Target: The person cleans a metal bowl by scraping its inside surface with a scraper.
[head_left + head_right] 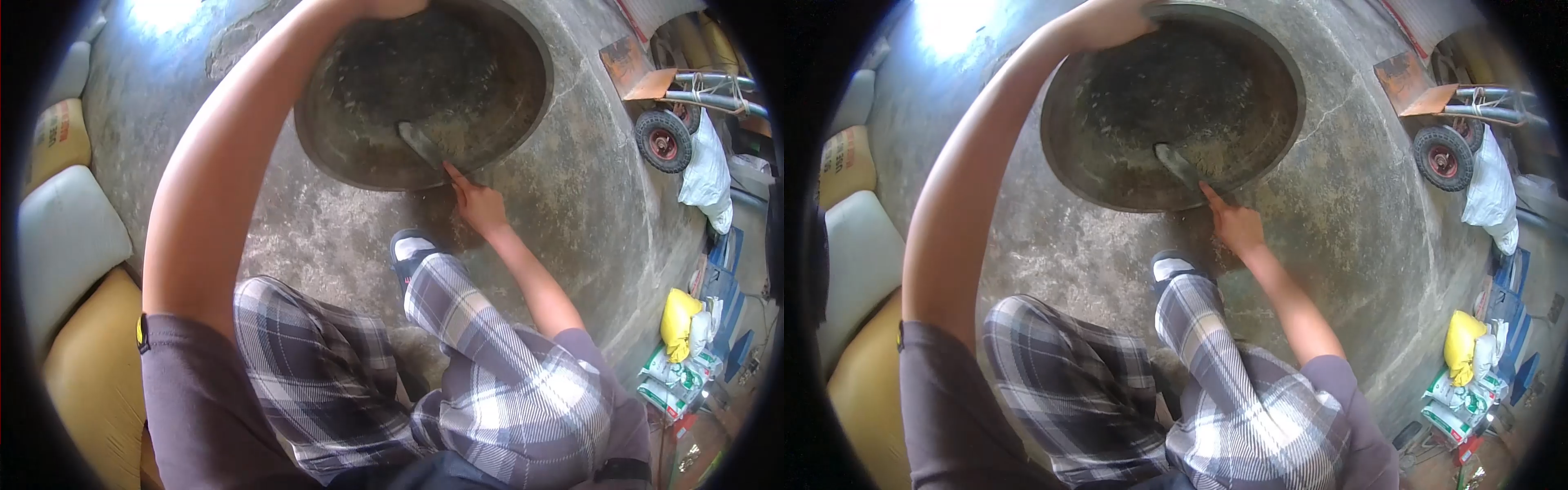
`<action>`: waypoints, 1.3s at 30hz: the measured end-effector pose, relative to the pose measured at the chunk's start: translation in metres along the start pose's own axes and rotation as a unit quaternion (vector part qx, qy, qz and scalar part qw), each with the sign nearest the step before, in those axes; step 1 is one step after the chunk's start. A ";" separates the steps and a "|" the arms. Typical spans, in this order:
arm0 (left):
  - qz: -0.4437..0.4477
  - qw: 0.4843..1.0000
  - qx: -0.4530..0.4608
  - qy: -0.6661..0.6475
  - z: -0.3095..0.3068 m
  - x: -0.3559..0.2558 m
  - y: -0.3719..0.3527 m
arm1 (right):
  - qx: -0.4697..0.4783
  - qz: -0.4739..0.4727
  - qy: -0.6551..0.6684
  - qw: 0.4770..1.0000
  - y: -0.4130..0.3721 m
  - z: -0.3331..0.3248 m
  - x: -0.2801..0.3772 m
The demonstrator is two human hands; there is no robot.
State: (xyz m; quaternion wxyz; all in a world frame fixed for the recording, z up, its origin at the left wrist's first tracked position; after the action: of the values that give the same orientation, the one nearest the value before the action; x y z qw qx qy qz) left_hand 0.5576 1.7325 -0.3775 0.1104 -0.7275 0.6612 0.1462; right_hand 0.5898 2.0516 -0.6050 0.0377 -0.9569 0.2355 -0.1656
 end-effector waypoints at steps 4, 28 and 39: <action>-0.107 0.984 -0.085 -0.115 0.009 0.049 -0.063 | -0.026 0.048 -0.032 0.998 0.009 -0.029 -0.021; -0.206 0.882 -0.402 -0.137 0.056 -0.006 -0.198 | -0.030 0.012 0.087 0.996 -0.026 -0.001 0.029; -0.224 0.887 -0.363 -0.176 0.055 -0.003 -0.203 | 0.060 0.054 0.089 0.993 -0.016 0.004 0.017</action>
State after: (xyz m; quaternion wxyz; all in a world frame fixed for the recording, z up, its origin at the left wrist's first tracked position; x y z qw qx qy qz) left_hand 0.7556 1.7758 -0.4344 -0.0175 -0.8078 0.3509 0.4732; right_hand 0.6121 2.0583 -0.6010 0.0826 -0.9204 0.2786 -0.2614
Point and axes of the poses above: each hand's wrist, its own y-axis towards the middle knuckle, its own z-axis out of the palm, x = y × z, the point moved 5 cm from there along y, towards the middle knuckle, and after that the axes turned 1 degree about x, right-handed, at the moved point
